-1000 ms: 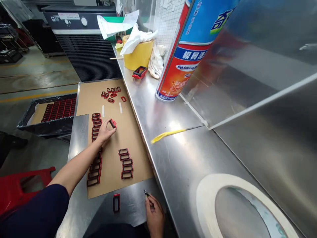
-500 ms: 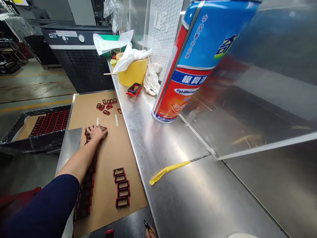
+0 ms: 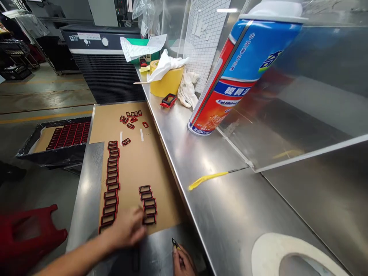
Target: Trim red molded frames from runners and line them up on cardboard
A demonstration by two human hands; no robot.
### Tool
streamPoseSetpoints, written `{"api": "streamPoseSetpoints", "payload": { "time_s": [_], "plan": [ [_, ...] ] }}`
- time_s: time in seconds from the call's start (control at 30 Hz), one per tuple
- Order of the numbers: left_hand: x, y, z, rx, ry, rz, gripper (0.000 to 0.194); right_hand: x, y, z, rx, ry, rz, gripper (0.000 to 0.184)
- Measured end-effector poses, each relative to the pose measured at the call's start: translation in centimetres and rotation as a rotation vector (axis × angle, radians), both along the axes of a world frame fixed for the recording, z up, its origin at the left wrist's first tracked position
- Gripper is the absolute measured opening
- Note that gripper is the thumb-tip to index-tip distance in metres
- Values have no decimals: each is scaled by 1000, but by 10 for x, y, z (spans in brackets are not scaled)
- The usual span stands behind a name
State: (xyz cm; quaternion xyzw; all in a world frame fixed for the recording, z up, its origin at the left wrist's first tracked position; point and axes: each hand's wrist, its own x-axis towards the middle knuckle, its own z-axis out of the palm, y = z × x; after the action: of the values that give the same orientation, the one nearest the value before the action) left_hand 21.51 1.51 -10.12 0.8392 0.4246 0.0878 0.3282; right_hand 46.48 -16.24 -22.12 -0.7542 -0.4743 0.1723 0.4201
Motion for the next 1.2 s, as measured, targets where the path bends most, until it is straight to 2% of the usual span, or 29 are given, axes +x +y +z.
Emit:
{"api": "streamPoseSetpoints", "payload": {
  "time_s": [0.03,0.07,0.1,0.17,0.27,0.43,0.57,0.63,0.7,0.83,0.9,0.97,1.07,1.2],
  "plan": [
    [2,-38,-4,-69,60,-54,51,1,1,3,-4,-11,28,58],
    [3,-68,-9,-116,141,-53,68,2,2,7,-4,-12,47,58],
    [4,-90,-15,-150,224,-31,78,1,3,11,-2,-5,54,58],
    [4,-112,-25,-185,344,42,76,-1,6,17,-3,19,38,60],
    [0,-112,-34,-197,363,106,63,-6,8,23,-14,42,10,64],
    [-17,-109,-38,-124,338,181,78,-9,11,27,-45,90,-24,66],
    [-36,-120,-32,-117,222,214,74,-12,13,37,-99,168,-22,69],
    [-46,-129,-20,-121,35,254,75,-17,9,51,-138,235,40,69],
    [-53,-140,1,-125,-178,309,79,-28,0,76,-176,315,164,65],
    [-59,-165,57,-169,-519,337,77,-55,-27,152,-178,443,499,36],
    [-61,-176,79,-215,-619,336,75,-67,-34,190,-78,447,683,16],
    [-62,-184,95,-261,-661,312,75,-76,-36,218,49,397,800,6],
    [-64,-191,108,-286,-670,247,72,-84,-33,240,145,293,866,6],
    [-64,-193,117,-280,-669,152,78,-89,-31,248,154,206,925,11]
  ]
}}
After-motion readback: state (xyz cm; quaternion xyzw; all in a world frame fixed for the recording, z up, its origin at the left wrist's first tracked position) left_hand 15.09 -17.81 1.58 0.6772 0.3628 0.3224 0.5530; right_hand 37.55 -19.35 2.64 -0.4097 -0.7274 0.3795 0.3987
